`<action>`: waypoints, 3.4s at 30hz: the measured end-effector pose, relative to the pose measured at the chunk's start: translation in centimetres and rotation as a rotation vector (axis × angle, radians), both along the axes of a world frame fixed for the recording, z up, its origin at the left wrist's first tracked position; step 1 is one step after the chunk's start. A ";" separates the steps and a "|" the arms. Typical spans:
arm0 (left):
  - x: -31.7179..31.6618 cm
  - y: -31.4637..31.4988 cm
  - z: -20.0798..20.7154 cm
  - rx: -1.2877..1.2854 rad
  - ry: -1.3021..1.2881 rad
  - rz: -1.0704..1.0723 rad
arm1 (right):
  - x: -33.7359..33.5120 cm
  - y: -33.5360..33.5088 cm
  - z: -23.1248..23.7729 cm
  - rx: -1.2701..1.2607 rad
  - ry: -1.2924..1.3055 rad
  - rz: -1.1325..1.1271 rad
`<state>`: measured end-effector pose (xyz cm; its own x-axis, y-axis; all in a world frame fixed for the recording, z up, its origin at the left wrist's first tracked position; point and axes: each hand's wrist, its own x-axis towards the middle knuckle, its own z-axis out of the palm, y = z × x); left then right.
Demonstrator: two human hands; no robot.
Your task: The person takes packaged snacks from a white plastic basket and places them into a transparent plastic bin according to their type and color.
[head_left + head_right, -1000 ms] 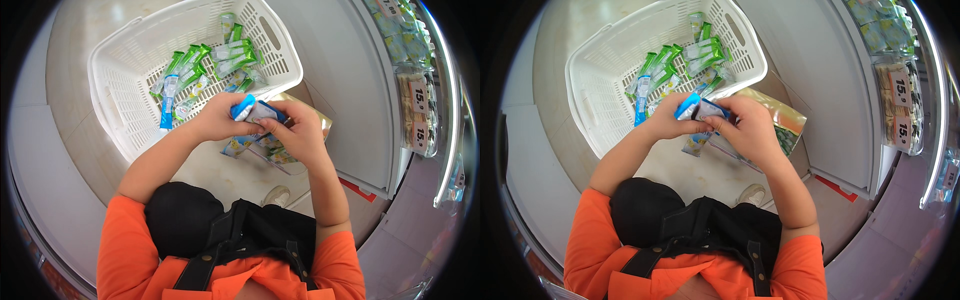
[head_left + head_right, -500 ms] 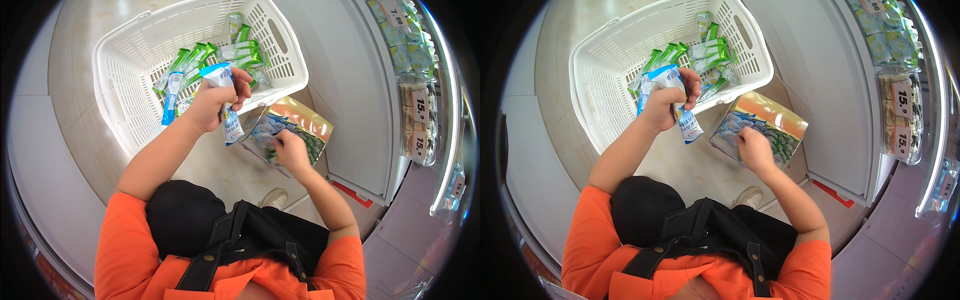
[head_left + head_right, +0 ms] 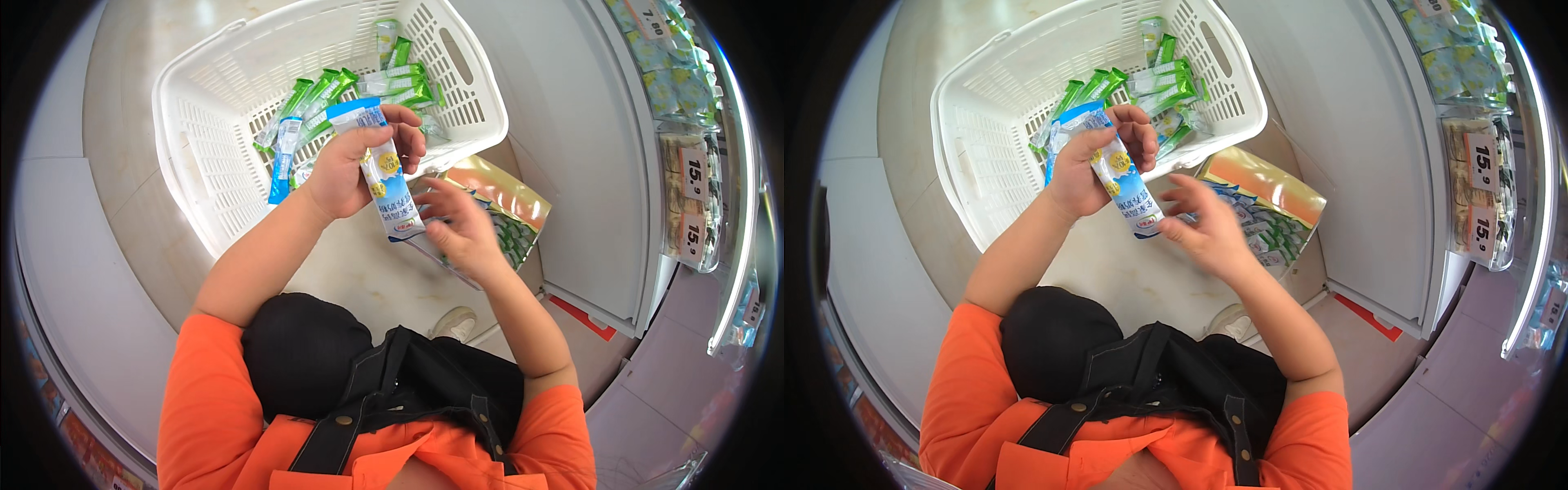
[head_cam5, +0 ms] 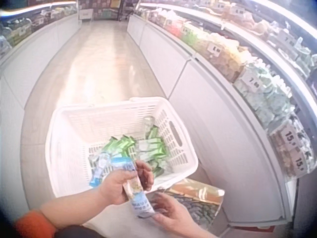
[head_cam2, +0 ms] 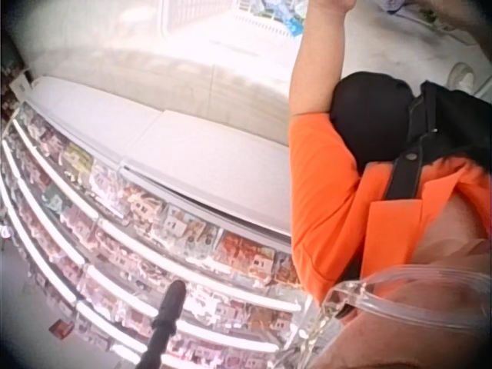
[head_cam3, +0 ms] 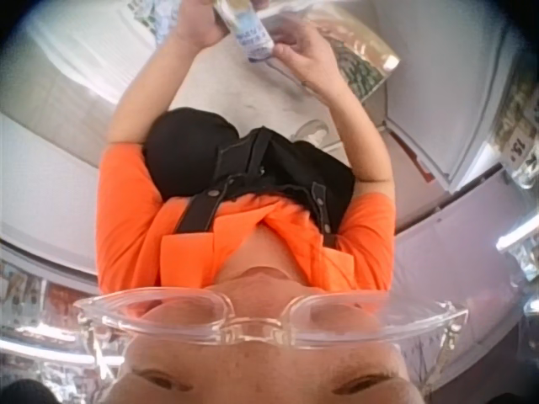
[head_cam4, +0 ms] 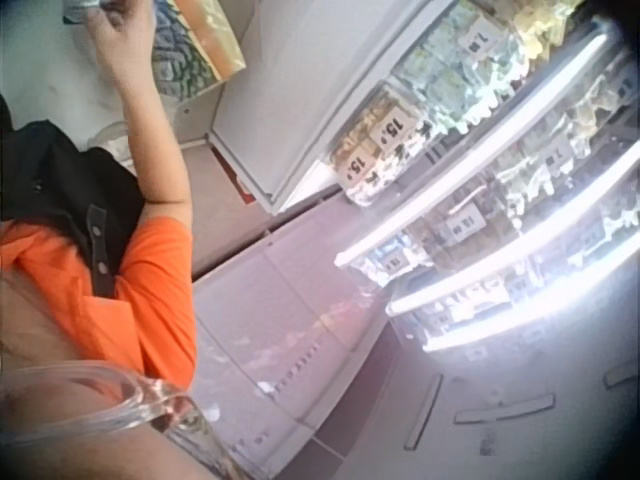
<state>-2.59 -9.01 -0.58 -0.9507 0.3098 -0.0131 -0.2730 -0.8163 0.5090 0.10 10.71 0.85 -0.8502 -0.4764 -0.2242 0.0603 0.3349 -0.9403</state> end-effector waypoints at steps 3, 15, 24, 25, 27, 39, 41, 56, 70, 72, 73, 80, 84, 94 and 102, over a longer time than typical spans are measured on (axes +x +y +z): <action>0.1 0.0 -0.1 0.015 -0.012 0.018 | 1.3 -2.7 0.1 -0.127 -0.379 0.023; 0.1 -0.1 0.6 0.135 -0.177 -0.066 | -2.8 1.7 5.6 -0.071 -0.479 -0.250; -0.4 -1.5 -0.4 0.074 -0.219 -0.008 | -2.4 8.0 10.5 0.715 0.045 0.137; -0.3 -1.5 -0.6 0.047 -0.221 -0.024 | -2.5 7.8 10.8 0.907 0.077 0.284; -0.2 -1.2 -0.2 -0.035 -0.223 -0.051 | -1.5 7.3 8.3 1.078 0.209 0.397; 0.0 -1.4 -0.6 -0.184 -0.304 0.007 | 0.1 4.8 -5.8 1.137 0.499 0.317; 0.1 -1.6 -0.7 -0.188 -0.315 0.019 | 0.2 4.8 -5.6 1.183 0.497 0.332; -4.1 -11.7 -5.6 -1.940 -0.122 -0.050 | 0.2 6.6 4.0 1.332 0.471 0.271; -2.7 -9.8 -12.4 -2.097 -0.157 -0.054 | 8.4 16.5 13.9 1.256 0.282 -0.165; -3.4 -6.8 -11.5 -1.960 0.059 -0.252 | 9.6 17.1 14.3 1.205 0.255 -0.268; -3.5 -5.4 -12.2 -1.911 0.149 -0.292 | 9.9 17.1 14.3 1.181 0.198 -0.271; -5.3 0.4 -15.9 -1.941 0.077 -0.413 | 10.5 16.9 14.9 0.990 0.102 -0.417; -5.8 -0.7 -16.8 -1.899 0.047 -0.434 | 11.6 17.4 14.6 0.923 0.030 -0.441; -4.8 -3.3 -10.6 -1.094 -0.421 -0.654 | 13.9 18.4 15.4 0.916 0.042 -0.524; -3.1 -6.0 -0.6 -0.385 -0.310 -0.357 | 11.4 16.5 16.0 0.879 0.192 -0.322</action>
<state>-5.73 -14.97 -1.18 -0.7231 0.5264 -0.4472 -0.6785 -0.4202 0.6025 11.49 27.21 16.90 -0.9706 0.0595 -0.2331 0.1438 0.9203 -0.3639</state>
